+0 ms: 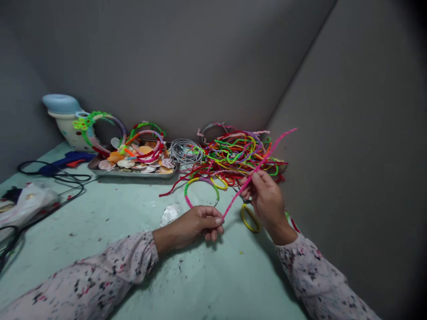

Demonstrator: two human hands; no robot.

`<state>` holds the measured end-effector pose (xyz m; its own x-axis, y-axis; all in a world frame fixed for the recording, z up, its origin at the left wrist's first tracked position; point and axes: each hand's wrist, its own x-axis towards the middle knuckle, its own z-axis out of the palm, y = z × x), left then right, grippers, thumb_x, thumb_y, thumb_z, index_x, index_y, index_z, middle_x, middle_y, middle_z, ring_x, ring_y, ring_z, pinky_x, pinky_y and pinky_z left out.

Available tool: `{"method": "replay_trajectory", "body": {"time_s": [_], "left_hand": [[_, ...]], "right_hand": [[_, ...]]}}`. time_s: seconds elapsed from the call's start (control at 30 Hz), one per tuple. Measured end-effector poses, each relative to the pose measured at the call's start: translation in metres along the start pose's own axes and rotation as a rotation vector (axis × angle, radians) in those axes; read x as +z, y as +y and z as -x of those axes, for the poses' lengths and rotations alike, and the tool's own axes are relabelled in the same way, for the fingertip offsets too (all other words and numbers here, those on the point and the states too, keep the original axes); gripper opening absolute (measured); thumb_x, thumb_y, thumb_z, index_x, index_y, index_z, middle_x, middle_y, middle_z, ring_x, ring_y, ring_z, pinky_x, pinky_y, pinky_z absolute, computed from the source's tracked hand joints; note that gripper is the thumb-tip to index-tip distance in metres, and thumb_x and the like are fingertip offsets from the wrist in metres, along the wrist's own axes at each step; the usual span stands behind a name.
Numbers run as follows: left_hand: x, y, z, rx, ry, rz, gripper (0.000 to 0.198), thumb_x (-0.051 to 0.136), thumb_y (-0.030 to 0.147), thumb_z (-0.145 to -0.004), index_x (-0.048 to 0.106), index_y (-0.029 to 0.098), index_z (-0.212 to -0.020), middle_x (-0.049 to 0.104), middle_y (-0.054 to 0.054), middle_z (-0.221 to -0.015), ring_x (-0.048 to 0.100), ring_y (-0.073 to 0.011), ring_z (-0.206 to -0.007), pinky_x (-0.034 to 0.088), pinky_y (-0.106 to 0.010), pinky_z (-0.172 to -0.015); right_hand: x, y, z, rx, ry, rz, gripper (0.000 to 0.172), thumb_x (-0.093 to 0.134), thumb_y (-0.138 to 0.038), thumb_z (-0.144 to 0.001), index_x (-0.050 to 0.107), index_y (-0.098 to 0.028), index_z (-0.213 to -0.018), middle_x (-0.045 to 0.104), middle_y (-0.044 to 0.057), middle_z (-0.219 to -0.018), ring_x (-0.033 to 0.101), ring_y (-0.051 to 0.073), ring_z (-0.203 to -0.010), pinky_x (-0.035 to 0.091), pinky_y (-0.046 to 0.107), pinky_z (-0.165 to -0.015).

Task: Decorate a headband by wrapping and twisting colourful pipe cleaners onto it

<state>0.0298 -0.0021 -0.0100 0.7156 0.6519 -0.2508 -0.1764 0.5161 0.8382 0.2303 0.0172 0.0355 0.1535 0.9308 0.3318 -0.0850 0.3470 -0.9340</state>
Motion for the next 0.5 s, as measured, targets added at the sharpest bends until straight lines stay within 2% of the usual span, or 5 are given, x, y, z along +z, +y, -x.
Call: {"method": "replay_trajectory", "body": {"time_s": [0.1,0.23,0.33,0.5], "left_hand": [[0.001,0.001,0.0,0.01,0.007,0.022,0.024,0.073,0.031,-0.077,0.06,0.011,-0.082,0.066,-0.003,-0.073,0.055,-0.0051,-0.051,0.043,-0.019,-0.053],[0.003,0.004,0.002,0.021,0.021,0.041,0.023,0.071,0.031,-0.08,0.06,0.011,-0.08,0.064,-0.003,-0.071,0.054,-0.0051,-0.05,0.041,-0.018,-0.051],[0.004,0.005,0.002,0.031,0.036,0.054,0.023,0.071,0.031,-0.08,0.06,0.011,-0.079,0.063,-0.003,-0.071,0.054,-0.0053,-0.05,0.041,-0.019,-0.052],[0.004,0.005,0.001,0.043,0.029,0.064,0.021,0.069,0.031,-0.082,0.059,0.012,-0.082,0.064,-0.003,-0.073,0.054,-0.0053,-0.051,0.04,-0.018,-0.051]], "right_hand": [[0.002,-0.002,0.002,0.081,-0.074,0.011,0.022,0.059,-0.043,-0.087,0.057,-0.022,-0.09,0.064,-0.002,-0.071,0.056,0.009,-0.052,0.044,0.021,-0.048],[0.007,-0.004,0.009,0.238,-0.331,0.132,0.029,0.065,-0.044,-0.082,0.061,-0.02,-0.098,0.068,0.002,-0.083,0.061,0.012,-0.061,0.045,0.023,-0.051],[0.008,-0.002,0.013,0.246,-0.476,0.287,0.026,0.063,-0.043,-0.084,0.065,-0.018,-0.09,0.066,0.001,-0.074,0.059,0.013,-0.061,0.045,0.024,-0.055],[0.005,0.004,0.013,0.215,-0.51,0.365,0.029,0.058,-0.044,-0.088,0.062,-0.018,-0.075,0.063,-0.001,-0.063,0.053,0.011,-0.056,0.042,0.023,-0.055]]}}
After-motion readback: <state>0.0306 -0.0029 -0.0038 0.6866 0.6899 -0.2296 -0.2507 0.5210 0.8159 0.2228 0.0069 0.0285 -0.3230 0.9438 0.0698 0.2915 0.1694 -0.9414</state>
